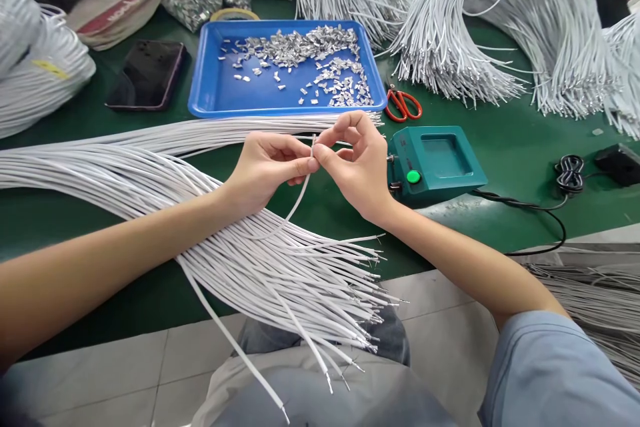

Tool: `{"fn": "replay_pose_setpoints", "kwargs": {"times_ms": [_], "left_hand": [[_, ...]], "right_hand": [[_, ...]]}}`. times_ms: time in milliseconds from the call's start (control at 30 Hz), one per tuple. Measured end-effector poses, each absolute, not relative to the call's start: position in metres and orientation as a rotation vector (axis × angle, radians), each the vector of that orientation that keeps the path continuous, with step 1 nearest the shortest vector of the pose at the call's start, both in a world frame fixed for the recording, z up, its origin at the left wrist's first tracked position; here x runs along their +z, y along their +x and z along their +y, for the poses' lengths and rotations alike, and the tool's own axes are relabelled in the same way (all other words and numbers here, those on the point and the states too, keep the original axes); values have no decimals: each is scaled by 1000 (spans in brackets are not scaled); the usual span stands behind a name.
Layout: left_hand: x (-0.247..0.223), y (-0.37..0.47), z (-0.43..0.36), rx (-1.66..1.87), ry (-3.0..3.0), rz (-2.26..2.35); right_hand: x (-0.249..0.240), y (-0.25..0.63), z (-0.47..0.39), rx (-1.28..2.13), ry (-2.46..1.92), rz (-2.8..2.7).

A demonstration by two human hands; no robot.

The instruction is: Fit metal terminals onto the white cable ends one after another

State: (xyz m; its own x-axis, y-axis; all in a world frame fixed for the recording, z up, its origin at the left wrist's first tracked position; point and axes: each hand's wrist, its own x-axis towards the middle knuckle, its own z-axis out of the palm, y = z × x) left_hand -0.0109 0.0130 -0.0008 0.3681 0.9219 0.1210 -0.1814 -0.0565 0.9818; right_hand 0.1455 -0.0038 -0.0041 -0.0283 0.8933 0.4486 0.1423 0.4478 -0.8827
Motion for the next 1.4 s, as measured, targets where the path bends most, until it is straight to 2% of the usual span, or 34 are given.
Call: {"fn": "replay_pose_setpoints", "kwargs": {"times_ms": [233,600,1400], "left_hand": [[-4,-11,15,1054,1301,725],[3,-14,18,925,1098,642],[4,-15,17,914,1046,619]], "right_hand": [[-1,146,-3,887,-919,-1446],[-9,150,-2,654,-925,-1575],[-12,151,-5,583,-888,-1611]]}}
